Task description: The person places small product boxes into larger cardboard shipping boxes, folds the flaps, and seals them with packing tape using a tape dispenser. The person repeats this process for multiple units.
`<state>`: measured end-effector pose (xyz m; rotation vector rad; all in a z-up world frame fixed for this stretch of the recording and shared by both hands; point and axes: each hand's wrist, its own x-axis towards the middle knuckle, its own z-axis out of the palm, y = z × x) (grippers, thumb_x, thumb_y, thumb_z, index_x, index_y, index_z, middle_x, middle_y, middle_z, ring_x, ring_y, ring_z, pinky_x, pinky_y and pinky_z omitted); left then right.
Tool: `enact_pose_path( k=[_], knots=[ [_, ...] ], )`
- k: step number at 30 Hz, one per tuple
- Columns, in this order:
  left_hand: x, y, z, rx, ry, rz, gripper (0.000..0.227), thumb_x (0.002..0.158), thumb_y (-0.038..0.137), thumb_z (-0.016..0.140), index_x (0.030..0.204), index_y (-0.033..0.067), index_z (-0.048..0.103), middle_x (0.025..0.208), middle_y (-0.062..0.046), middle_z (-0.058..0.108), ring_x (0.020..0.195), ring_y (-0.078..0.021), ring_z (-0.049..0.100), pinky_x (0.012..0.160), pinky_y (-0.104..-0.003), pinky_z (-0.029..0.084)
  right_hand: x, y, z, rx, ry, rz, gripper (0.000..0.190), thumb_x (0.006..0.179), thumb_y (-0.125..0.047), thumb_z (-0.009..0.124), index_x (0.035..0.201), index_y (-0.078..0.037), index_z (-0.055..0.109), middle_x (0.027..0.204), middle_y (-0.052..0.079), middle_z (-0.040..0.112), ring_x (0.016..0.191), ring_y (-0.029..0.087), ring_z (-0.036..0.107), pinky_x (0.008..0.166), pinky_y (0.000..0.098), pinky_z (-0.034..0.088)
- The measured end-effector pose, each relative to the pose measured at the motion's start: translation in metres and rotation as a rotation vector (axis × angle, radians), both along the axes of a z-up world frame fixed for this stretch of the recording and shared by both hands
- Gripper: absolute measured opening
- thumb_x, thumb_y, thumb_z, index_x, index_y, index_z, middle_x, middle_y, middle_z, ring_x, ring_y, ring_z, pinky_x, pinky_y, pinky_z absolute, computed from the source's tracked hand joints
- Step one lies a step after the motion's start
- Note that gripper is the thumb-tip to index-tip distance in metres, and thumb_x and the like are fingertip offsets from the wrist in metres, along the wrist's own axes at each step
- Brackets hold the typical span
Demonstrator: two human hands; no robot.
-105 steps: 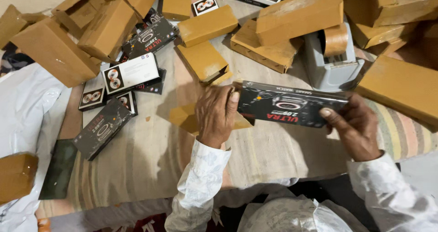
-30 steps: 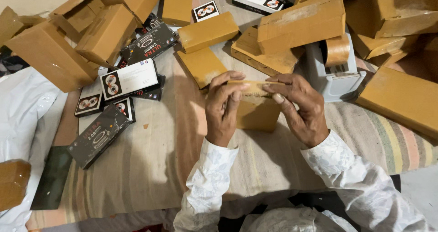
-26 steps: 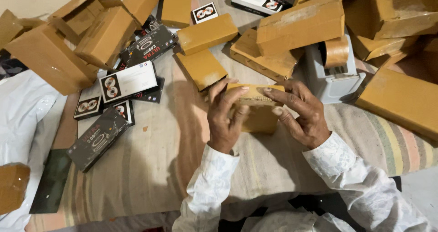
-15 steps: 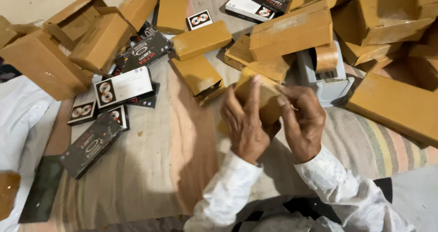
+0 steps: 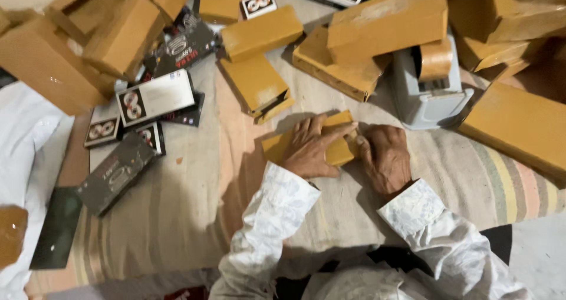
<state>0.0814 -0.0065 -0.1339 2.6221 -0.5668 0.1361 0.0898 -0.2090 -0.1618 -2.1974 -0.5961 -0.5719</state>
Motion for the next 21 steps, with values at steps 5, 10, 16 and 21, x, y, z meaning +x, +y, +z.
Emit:
enact_pose_path(
  k=[5,10,16,21],
  knots=[
    [0.006,-0.001,-0.004,0.045,0.068,0.014,0.121,0.045,0.033,0.094,0.152,0.0403,0.037,0.138,-0.019,0.041,0.132,-0.0423,0.037,0.108,-0.057,0.028,0.008,-0.003,-0.002,-0.025,-0.018,0.078,0.026,0.097,-0.016,0.067,0.113,0.004,0.071,0.118,0.021,0.069,0.111,0.039,0.060,0.098,0.0475,0.048],
    [0.012,-0.009,-0.001,0.067,0.151,0.048,0.115,0.045,0.034,0.095,0.147,0.0405,0.042,0.135,-0.017,0.043,0.134,-0.0407,0.036,0.110,-0.058,0.026,0.010,-0.007,0.001,-0.068,-0.078,0.147,0.027,0.097,-0.016,0.070,0.116,0.004,0.069,0.119,0.020,0.069,0.117,0.038,0.061,0.101,0.0432,0.050],
    [0.009,-0.009,-0.004,0.041,0.115,0.051,0.112,0.046,0.031,0.093,0.146,0.0372,0.044,0.136,-0.017,0.043,0.135,-0.0418,0.036,0.113,-0.057,0.026,-0.003,0.000,0.001,-0.191,-0.121,0.053,0.035,0.097,-0.016,0.067,0.122,0.008,0.065,0.119,0.024,0.066,0.114,0.039,0.059,0.101,0.0467,0.049],
    [0.004,-0.004,-0.006,0.034,0.051,0.022,0.114,0.051,0.034,0.092,0.152,0.0376,0.039,0.145,-0.019,0.039,0.138,-0.0435,0.035,0.114,-0.056,0.027,-0.002,0.000,0.003,-0.187,-0.102,0.049,0.037,0.098,-0.018,0.066,0.126,0.007,0.063,0.119,0.024,0.065,0.113,0.040,0.058,0.102,0.0486,0.048]
  ],
)
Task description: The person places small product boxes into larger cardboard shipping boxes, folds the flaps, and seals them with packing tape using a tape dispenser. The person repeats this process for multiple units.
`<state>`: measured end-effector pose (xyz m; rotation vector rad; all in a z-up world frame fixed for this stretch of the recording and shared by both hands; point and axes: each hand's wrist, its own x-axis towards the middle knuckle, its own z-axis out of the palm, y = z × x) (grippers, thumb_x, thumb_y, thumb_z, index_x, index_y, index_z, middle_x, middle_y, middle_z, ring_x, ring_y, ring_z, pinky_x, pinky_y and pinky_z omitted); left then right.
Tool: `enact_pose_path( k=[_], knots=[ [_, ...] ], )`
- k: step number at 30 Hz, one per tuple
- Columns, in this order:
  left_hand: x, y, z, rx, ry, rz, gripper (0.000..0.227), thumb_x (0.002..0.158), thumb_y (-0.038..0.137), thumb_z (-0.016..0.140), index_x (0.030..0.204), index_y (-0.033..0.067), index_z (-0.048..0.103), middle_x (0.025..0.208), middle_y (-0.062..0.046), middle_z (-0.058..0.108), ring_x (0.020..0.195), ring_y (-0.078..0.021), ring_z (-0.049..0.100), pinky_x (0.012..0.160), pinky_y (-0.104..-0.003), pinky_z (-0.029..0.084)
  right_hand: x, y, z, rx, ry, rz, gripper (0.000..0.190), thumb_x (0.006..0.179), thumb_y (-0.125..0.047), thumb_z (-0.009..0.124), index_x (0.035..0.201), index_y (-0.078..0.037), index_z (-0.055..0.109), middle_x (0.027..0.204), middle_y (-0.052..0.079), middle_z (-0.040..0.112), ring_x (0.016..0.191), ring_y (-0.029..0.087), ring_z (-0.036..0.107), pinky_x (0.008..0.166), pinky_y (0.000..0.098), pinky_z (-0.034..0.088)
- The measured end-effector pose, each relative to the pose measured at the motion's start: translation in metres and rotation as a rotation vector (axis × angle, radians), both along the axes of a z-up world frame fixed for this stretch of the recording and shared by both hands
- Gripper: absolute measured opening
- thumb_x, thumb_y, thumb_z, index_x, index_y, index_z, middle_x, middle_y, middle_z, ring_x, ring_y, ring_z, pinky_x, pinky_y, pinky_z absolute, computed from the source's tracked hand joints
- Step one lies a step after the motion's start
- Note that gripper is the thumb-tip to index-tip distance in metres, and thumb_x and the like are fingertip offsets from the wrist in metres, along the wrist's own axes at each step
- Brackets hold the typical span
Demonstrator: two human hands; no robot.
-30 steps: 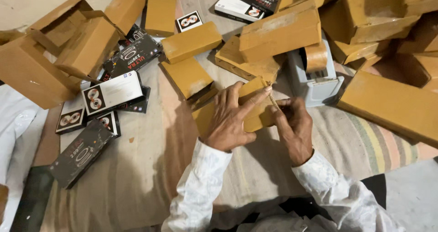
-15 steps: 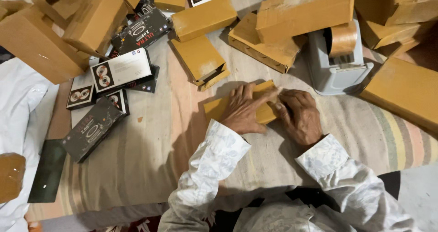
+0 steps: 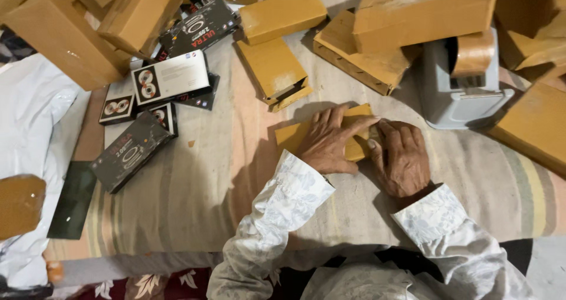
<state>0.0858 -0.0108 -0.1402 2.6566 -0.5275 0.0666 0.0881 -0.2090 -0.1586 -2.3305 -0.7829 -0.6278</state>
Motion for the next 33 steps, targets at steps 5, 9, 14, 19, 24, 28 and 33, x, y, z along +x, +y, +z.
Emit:
enact_pose_path(
  k=[5,9,14,19,24,28,33],
  knots=[
    [-0.018,0.007,0.000,-0.195,-0.148,0.019,0.106,0.065,0.038,0.090,0.156,0.0239,0.037,0.157,-0.022,0.032,0.145,-0.0444,0.030,0.122,-0.060,0.024,0.000,0.000,0.001,0.016,0.005,-0.001,0.040,0.097,-0.018,0.066,0.129,0.005,0.065,0.122,0.022,0.066,0.115,0.039,0.059,0.102,0.0471,0.048],
    [-0.046,0.029,-0.001,-0.277,-0.336,0.185,0.069,0.085,0.035,0.085,0.146,0.0187,0.058,0.157,-0.018,0.043,0.148,-0.0365,0.039,0.124,-0.057,0.031,0.001,-0.001,0.001,0.012,0.017,-0.003,0.039,0.099,-0.019,0.066,0.130,0.005,0.066,0.121,0.022,0.067,0.115,0.039,0.059,0.102,0.0473,0.048],
    [-0.050,0.094,0.000,-0.577,-0.558,0.596,0.028,0.092,0.007,0.073,0.120,0.0090,0.072,0.124,-0.008,0.069,0.113,-0.0215,0.067,0.100,-0.034,0.055,-0.001,0.001,0.003,0.034,0.021,0.003,0.038,0.102,-0.019,0.064,0.131,0.006,0.065,0.122,0.021,0.067,0.115,0.039,0.059,0.103,0.0474,0.048],
    [-0.058,0.107,-0.017,-0.761,-0.505,0.749,0.014,0.100,0.000,0.067,0.111,0.0027,0.074,0.106,-0.005,0.068,0.086,-0.0120,0.061,0.073,-0.024,0.049,0.001,0.001,0.006,0.053,0.034,0.005,0.037,0.099,-0.019,0.063,0.128,0.005,0.064,0.120,0.023,0.067,0.113,0.041,0.058,0.101,0.0490,0.048],
    [-0.068,0.093,-0.026,-0.831,-0.487,0.723,0.014,0.100,0.001,0.063,0.111,0.0011,0.071,0.108,-0.005,0.068,0.093,-0.0114,0.063,0.081,-0.024,0.052,-0.002,0.000,0.004,0.155,0.131,-0.016,0.036,0.107,-0.017,0.056,0.134,0.007,0.060,0.123,0.026,0.065,0.116,0.042,0.060,0.100,0.0488,0.050],
    [-0.068,0.089,-0.025,-0.848,-0.420,0.840,0.015,0.100,0.003,0.063,0.111,0.0020,0.072,0.101,-0.005,0.069,0.087,-0.0134,0.063,0.077,-0.026,0.052,-0.006,-0.006,0.006,0.370,0.251,-0.017,0.037,0.111,-0.017,0.050,0.141,0.006,0.053,0.126,0.024,0.066,0.111,0.036,0.065,0.095,0.0442,0.053],
    [-0.064,0.091,-0.032,-0.639,-0.533,0.727,0.012,0.100,0.002,0.066,0.110,-0.0007,0.072,0.106,-0.008,0.070,0.094,-0.0145,0.067,0.084,-0.027,0.054,-0.002,-0.004,0.004,0.497,0.283,-0.009,0.039,0.108,-0.014,0.052,0.142,0.005,0.051,0.117,0.020,0.068,0.102,0.028,0.069,0.090,0.0388,0.055]
  ],
)
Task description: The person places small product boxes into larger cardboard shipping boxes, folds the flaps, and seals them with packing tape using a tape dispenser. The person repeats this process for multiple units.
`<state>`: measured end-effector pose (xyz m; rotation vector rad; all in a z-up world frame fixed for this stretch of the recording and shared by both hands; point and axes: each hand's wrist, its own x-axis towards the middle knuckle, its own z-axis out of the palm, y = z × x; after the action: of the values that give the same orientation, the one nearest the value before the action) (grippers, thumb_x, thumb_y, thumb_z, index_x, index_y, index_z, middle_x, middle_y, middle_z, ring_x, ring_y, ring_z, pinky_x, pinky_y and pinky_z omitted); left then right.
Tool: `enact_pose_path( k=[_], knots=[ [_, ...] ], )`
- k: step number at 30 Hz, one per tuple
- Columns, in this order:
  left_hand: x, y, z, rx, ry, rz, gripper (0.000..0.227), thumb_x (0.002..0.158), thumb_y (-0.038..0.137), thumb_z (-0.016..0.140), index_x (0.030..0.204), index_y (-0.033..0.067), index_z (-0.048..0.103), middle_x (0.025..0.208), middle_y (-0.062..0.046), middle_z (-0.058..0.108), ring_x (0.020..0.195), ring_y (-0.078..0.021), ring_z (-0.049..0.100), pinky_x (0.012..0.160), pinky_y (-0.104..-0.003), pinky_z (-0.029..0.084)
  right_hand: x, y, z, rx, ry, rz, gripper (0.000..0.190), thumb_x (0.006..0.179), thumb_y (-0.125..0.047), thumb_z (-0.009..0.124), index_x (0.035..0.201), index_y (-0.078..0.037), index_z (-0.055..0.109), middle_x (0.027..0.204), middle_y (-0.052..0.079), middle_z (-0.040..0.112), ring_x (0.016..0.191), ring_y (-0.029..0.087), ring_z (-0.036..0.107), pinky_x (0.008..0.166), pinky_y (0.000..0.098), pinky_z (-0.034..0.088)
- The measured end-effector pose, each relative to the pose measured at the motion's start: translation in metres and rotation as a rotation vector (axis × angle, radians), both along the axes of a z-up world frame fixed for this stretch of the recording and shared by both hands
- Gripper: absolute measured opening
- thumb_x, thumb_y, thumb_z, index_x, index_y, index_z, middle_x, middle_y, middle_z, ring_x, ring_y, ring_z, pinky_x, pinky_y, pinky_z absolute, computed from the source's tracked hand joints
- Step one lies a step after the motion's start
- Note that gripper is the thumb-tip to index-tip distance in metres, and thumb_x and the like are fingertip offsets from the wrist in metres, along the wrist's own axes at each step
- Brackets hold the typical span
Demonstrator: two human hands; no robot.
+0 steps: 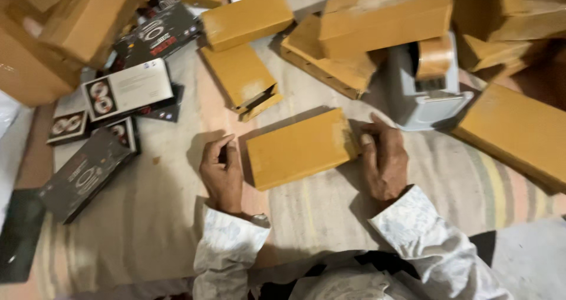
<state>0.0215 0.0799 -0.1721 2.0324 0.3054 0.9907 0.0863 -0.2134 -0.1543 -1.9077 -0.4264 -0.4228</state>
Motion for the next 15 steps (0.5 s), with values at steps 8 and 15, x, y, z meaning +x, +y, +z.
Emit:
enact_pose_path(
  k=[8,15],
  knots=[
    [-0.016,-0.026,0.021,-0.080,-0.089,-0.013,0.012,0.101,-0.001,0.061,0.110,-0.0016,0.068,0.105,-0.007,0.070,0.086,-0.0119,0.064,0.075,-0.024,0.051,-0.014,-0.035,0.012,0.047,-0.243,-0.062,0.023,0.107,-0.010,0.051,0.120,0.001,0.067,0.109,0.020,0.069,0.103,0.032,0.067,0.098,0.0401,0.052],
    [0.003,-0.158,0.023,-0.519,0.098,-0.867,0.022,0.101,0.005,0.061,0.121,-0.0014,0.067,0.109,-0.013,0.074,0.095,-0.0174,0.075,0.084,-0.031,0.066,0.059,-0.117,0.044,-0.181,-0.182,-0.323,0.028,0.117,-0.022,0.064,0.116,0.006,0.065,0.101,0.021,0.072,0.092,0.031,0.065,0.088,0.0443,0.052]
  ],
)
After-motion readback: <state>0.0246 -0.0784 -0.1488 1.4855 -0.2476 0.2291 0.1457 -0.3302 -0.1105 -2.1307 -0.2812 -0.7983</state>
